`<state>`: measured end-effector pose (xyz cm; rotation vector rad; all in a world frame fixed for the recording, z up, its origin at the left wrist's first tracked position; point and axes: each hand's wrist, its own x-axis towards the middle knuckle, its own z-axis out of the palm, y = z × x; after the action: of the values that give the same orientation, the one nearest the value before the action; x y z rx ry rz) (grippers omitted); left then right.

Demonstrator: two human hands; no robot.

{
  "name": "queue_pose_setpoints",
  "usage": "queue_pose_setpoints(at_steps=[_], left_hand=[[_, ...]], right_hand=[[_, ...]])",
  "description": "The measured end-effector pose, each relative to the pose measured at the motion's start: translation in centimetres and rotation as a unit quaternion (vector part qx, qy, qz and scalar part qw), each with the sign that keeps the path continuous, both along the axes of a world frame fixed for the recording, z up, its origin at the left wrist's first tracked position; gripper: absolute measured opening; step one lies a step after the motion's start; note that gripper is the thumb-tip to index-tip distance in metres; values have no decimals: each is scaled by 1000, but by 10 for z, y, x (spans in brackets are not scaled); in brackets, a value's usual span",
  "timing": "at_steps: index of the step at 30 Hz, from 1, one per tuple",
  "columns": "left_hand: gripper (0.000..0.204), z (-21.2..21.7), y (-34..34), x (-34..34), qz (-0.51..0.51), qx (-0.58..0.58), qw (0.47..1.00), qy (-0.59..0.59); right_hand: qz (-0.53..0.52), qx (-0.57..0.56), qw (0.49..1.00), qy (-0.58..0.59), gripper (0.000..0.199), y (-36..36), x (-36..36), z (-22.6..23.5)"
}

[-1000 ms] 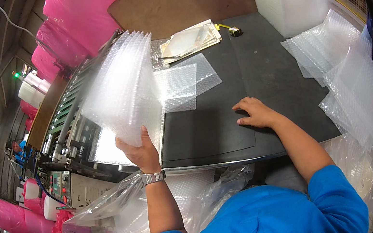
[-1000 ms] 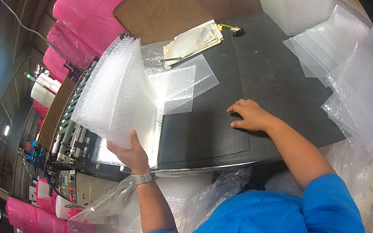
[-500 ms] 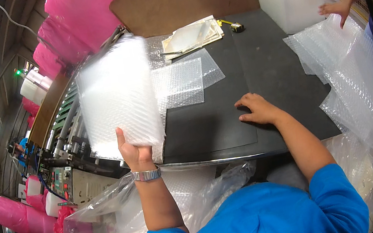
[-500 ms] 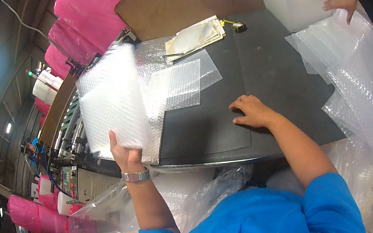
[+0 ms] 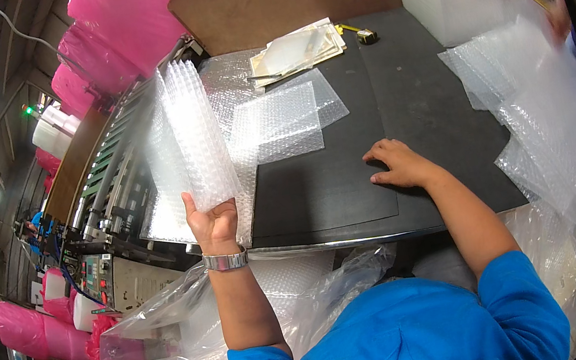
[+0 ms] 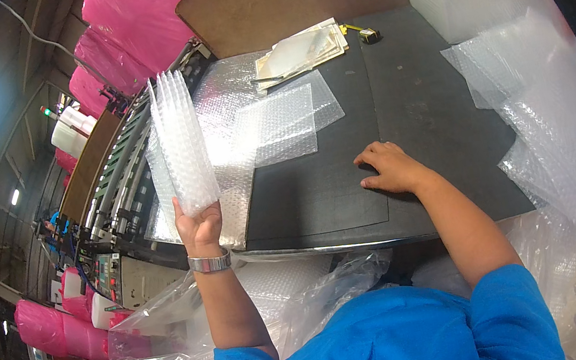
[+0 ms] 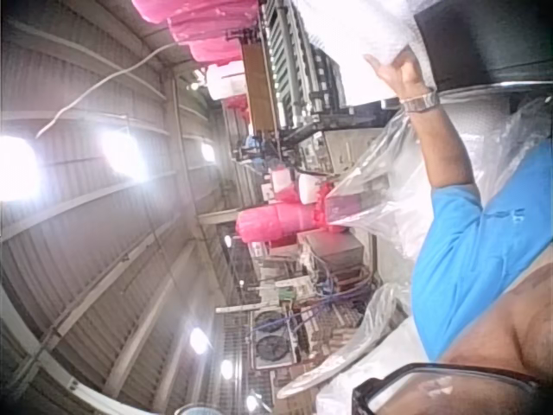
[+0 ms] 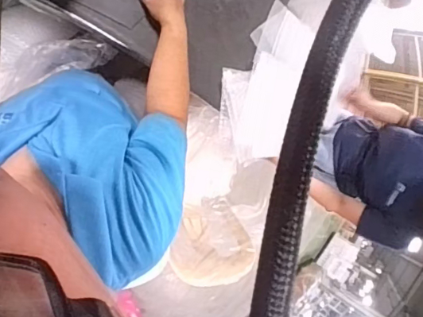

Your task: The person stacks sheets of bubble wrap on a dark work table. They repeatedly pick up stacks of bubble wrap, align them, and place them down, occasionally smoothing the sheets with their hands. Another person is visible in the background handling similar materials.

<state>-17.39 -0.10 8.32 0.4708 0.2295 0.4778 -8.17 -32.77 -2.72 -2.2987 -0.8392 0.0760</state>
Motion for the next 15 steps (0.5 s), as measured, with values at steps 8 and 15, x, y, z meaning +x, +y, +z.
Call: queue_pose_setpoints(at_steps=[8, 15], left_hand=[[49, -3, -2, -1, -12, 18, 1000, -8], [54, -25, -43, -11, -16, 167, 984, -60]], right_hand=[[6, -3, 1000, 0, 45, 2, 1, 1], [64, 367, 878, 301, 87, 18, -15, 12]])
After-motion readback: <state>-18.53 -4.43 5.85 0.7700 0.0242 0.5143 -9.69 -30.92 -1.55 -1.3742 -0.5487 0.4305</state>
